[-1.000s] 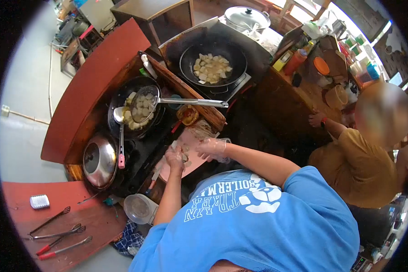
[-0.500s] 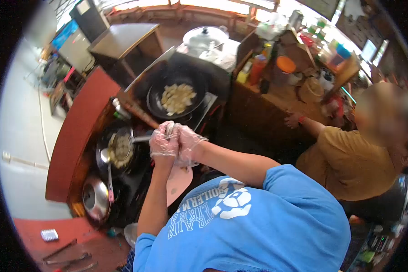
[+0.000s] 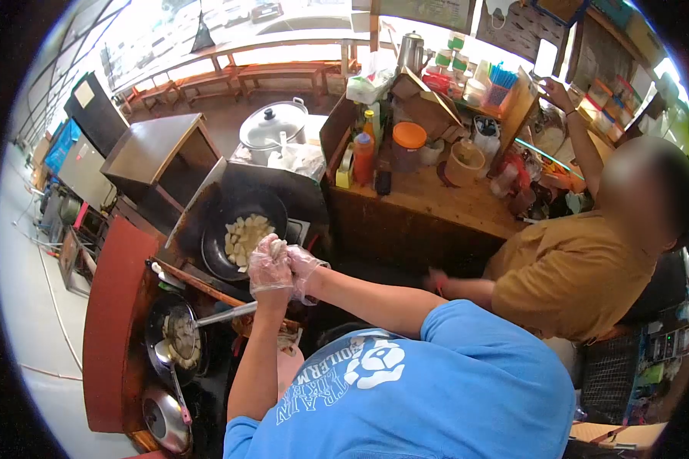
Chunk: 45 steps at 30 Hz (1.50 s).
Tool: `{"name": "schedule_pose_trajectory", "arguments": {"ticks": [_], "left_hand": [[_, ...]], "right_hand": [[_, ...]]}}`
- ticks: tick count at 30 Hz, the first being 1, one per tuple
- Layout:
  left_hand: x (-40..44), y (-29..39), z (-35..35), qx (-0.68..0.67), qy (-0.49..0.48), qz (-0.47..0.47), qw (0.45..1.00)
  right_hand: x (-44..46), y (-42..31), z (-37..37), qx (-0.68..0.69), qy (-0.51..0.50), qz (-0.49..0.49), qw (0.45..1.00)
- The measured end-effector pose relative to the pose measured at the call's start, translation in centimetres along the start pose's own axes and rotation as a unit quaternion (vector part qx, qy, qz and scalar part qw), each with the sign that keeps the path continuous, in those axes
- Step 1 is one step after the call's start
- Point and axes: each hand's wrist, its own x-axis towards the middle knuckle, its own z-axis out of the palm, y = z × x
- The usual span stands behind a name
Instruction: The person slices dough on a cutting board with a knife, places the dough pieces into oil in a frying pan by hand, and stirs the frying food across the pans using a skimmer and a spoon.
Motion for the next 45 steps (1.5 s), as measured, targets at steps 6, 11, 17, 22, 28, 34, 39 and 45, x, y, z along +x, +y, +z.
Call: {"name": "schedule_pose_trajectory", "arguments": {"ticks": [6,11,17,22,28,34,39,45], "left_hand": [[2.4,-1.4,0.7,0.0,0.04,-0.079,0.996],[3.9,-5.8,-0.7,0.096,0.005,-0.012,0.995],[7.1,-5.4,-2.6,0.222,-0.202,-0.119,0.946],[9.0,-8.2,-1.1,0.245,-0.242,-0.071,0.936],[11.2,-12.3,0.5,0.093,-0.373,-0.151,0.911],[11.9,-13.7,2.4,0.287,-0.331,-0.051,0.897],[12.3,-15.5,2.9,0.285,-0.289,0.101,0.908],[12.5,-12.7,2.7,-0.028,-0.245,-0.176,0.953]], "right_hand": [[2.8,-1.8,-3.0,0.005,0.046,0.049,0.998],[2.6,-2.5,-1.8,-0.081,0.171,-0.062,0.98],[4.0,-4.6,3.3,-0.364,0.141,-0.123,0.913],[8.4,-7.0,1.8,-0.395,0.097,-0.114,0.906],[11.5,-10.8,-0.4,-0.527,0.093,-0.075,0.841],[12.5,-12.6,-0.6,-0.576,0.092,-0.049,0.811],[13.0,-14.8,-1.8,-0.747,-0.062,-0.097,0.655],[12.4,-15.4,-0.7,-0.646,-0.012,-0.016,0.763]]}}
